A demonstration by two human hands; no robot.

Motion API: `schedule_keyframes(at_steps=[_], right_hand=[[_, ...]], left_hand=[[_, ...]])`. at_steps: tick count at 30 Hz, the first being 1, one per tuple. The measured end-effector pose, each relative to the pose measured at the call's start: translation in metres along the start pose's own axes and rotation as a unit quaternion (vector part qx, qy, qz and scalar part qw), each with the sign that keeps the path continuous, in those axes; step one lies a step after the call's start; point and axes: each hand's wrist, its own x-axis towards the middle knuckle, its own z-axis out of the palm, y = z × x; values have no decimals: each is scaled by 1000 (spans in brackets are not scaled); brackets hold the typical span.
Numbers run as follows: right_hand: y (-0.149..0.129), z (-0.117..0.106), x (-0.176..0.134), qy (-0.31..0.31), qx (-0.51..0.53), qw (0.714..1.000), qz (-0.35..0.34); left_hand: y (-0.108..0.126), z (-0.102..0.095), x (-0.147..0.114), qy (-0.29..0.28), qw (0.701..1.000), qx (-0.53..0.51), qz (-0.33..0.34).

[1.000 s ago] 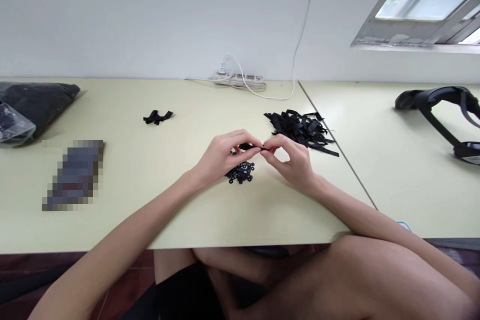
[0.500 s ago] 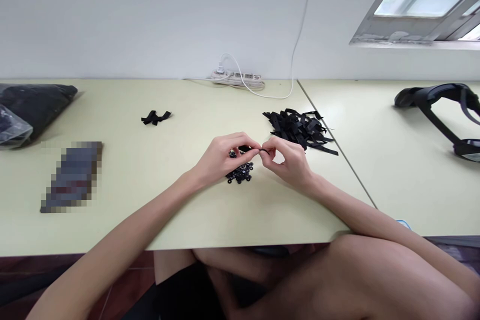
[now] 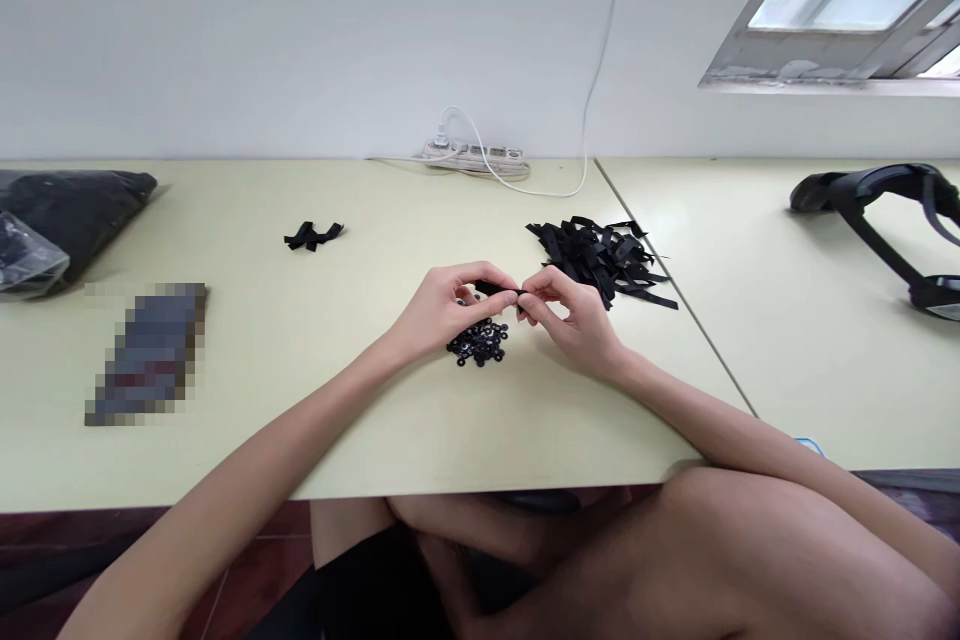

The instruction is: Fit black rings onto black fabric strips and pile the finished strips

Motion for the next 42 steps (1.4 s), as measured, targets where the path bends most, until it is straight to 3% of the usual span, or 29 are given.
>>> schedule_keyframes(at_steps=[16, 21, 24, 32, 39, 42], right_hand=[[-3, -2, -1, -23, -11, 999, -29], [-1, -1, 0, -24, 11, 1000, 11], [2, -1, 0, -12, 15, 999, 34], [2, -2, 1, -3, 56, 998, 16], [7, 5, 0, 20, 18, 999, -38], [8, 4, 1, 34, -3, 999, -21]], left_hand=[[-1, 4, -1, 1, 1000, 21, -18], [1, 2, 0, -12, 999, -10, -34], [-1, -1, 2, -14, 998, -35, -42], [-8, -3, 3, 7, 998, -50, -38], [-7, -2, 2, 13, 999, -36, -38], [-9, -2, 2, 1, 999, -42, -33]])
